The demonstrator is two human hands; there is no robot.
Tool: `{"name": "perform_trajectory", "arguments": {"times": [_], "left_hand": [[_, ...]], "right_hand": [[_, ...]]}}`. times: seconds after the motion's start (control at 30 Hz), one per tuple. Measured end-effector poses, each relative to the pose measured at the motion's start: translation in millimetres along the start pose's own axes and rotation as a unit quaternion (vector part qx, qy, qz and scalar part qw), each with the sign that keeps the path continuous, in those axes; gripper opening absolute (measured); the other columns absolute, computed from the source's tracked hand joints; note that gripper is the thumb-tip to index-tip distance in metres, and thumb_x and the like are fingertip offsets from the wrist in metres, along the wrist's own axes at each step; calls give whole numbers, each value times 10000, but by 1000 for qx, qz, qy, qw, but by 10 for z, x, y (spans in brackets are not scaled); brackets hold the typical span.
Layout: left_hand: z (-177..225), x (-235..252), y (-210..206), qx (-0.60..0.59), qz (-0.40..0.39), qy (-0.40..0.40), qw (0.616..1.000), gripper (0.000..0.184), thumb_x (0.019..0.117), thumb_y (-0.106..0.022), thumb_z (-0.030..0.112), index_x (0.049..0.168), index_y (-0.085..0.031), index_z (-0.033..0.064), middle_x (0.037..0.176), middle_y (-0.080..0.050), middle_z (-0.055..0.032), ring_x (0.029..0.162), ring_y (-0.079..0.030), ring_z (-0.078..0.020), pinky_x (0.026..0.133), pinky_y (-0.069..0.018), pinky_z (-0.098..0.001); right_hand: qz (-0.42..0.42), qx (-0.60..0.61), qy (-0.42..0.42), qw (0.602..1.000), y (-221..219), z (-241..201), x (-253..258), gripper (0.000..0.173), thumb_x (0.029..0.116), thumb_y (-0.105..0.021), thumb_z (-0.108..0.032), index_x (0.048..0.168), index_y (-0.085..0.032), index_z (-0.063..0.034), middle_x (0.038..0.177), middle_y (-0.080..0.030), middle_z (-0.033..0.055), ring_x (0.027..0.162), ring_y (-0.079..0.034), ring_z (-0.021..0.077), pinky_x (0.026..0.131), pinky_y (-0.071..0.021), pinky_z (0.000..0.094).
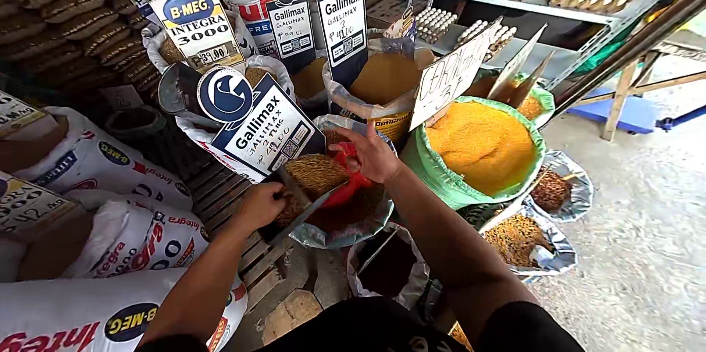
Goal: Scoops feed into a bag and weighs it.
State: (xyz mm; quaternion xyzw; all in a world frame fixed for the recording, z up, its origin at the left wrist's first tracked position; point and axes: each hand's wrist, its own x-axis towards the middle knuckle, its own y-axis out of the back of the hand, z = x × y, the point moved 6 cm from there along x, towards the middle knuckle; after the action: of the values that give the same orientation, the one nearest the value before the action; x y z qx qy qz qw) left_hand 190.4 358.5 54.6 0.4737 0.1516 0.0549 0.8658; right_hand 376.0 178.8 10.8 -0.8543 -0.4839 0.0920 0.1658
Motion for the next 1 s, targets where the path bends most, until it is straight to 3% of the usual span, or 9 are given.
{"name": "perform_trajectory", "arguments": {"times": [0.13,0.27,0.37,0.43,0.53,0.63,0.7,0.87,1.0], "left_hand": [[588,669,-432,124,-120,-19,985,356,1018,-649,317,1059,-712,-31,1071,-700,-255,1078,-668,-425,962,-501,-645],[1222,1113,-624,298,-208,-24,931,217,960,-660,168,1044,-728,-20,1156,-684,-255,1124,-648,-451,898,-512,-696],[1460,1057,-458,412,-220,-17,884,178,934,-688,154,976,-726,-15,1099,-692,-226,1071,-660,-412,836,-522,-645],[1470,876,-168,437,-202,-15,876,178,942,-687,157,941,-725,-17,1067,-695,-224,1051,-662,-412,842,-520,-637],[1278,481,373,427,-154,-5,891,145,919,-702,156,924,-707,12,988,-688,-219,975,-671,-428,755,-525,-650],[898,-5,835,370,-85,20,925,155,942,-716,191,923,-713,37,940,-686,-218,942,-677,-447,733,-528,-682],[558,-295,975,347,-49,47,935,151,951,-712,222,916,-723,76,882,-690,-185,885,-689,-416,706,-539,-662],[-141,-915,893,284,-22,123,951,181,987,-690,276,934,-734,109,823,-697,-128,820,-699,-345,710,-559,-595],[-447,-1188,718,217,-47,136,965,203,996,-693,304,937,-726,113,805,-692,-102,810,-688,-301,736,-548,-569]], "right_hand": [[-16,-46,10,999,42,15,-93,962,925,-152,-830,1557,-366,-137,1296,-656,79,688,-581,52,568,-460,198],[68,-122,11,990,248,16,-171,690,1072,-136,-546,1432,-525,-103,1221,-670,12,655,-528,11,575,-442,193],[145,-228,-31,962,411,135,-199,319,1054,-526,-264,1237,-654,-36,1077,-676,35,781,-569,52,702,-490,251],[124,-340,-58,931,369,200,-176,298,954,-698,-192,1186,-707,-5,1151,-706,142,1040,-666,219,934,-543,443],[94,-497,-164,847,107,420,-155,673,804,-836,-507,1253,-695,-26,1226,-682,239,1189,-627,418,1017,-466,684],[57,-604,-238,759,-278,778,-78,1020,662,-823,-729,1350,-611,-6,1302,-619,291,1265,-544,493,1025,-421,722],[56,-639,-250,725,-471,1030,49,1106,678,-839,-686,1453,-495,24,1405,-535,305,1363,-440,492,1091,-360,687],[164,-610,-172,756,-493,972,335,372,973,-636,-251,1261,-657,-17,1205,-675,270,1187,-624,464,958,-496,663],[231,-447,-144,852,-166,352,356,312,1023,-517,-189,1211,-670,7,1081,-714,235,1032,-687,401,904,-521,643]]}}
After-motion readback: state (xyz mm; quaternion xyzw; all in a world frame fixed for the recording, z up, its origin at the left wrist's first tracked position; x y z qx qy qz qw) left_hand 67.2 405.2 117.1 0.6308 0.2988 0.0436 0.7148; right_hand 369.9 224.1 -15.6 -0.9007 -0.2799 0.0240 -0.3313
